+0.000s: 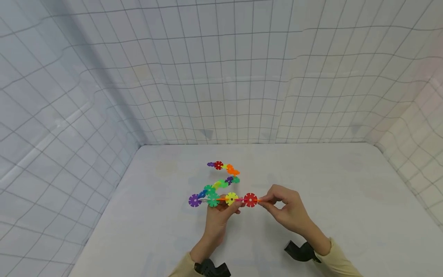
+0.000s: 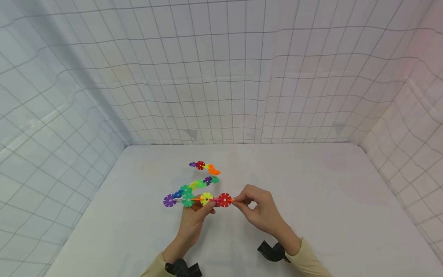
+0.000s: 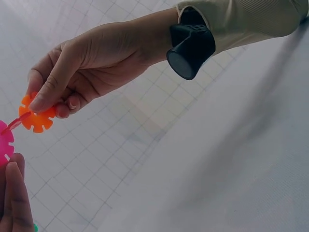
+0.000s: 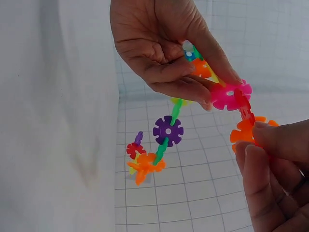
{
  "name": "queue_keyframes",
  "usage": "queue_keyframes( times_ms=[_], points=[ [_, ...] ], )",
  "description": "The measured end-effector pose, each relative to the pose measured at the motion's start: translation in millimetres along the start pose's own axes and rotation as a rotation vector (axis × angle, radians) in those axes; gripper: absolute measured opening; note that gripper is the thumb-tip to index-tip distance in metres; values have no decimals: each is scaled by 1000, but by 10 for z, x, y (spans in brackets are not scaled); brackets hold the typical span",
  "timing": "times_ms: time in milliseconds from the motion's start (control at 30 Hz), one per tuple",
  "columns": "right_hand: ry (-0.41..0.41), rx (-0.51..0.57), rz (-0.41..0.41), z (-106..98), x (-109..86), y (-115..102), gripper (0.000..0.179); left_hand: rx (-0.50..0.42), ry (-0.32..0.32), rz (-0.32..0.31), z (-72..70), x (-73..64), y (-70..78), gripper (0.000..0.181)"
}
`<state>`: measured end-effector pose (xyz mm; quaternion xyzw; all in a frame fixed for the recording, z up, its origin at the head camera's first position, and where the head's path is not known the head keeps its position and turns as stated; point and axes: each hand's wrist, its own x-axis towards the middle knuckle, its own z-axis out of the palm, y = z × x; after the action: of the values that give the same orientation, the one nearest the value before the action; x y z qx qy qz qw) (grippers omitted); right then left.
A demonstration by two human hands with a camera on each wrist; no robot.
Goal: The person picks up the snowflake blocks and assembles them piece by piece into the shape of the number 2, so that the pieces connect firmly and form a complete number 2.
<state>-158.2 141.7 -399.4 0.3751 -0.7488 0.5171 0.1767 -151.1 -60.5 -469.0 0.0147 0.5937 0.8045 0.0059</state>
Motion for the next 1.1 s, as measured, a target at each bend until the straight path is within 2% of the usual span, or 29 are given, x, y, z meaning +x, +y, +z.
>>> queue_keyframes(
  times_ms=[133,267,433,667,767,967,1100],
  points=[
    [-1,-46,23,-6,-6,6,29,-18,-12,-41,8,30,-65,20],
    [-5,-55,57,2,-39,70,27,-15,-14,-70,2,54,-128,27],
    [-31,-53,129,41,-150,321,23,4,13,-108,-4,70,-187,32],
    [-75,-59,214,52,-200,462,22,8,22,-159,-16,93,-251,30],
    [-87,-34,271,63,-255,591,23,18,3,-193,-48,105,-302,35],
    [-87,-18,329,64,-294,672,22,30,-21,-251,-155,97,-358,46],
    [-82,-20,365,57,-312,704,21,2,-17,-288,-237,71,-368,50]
  ],
)
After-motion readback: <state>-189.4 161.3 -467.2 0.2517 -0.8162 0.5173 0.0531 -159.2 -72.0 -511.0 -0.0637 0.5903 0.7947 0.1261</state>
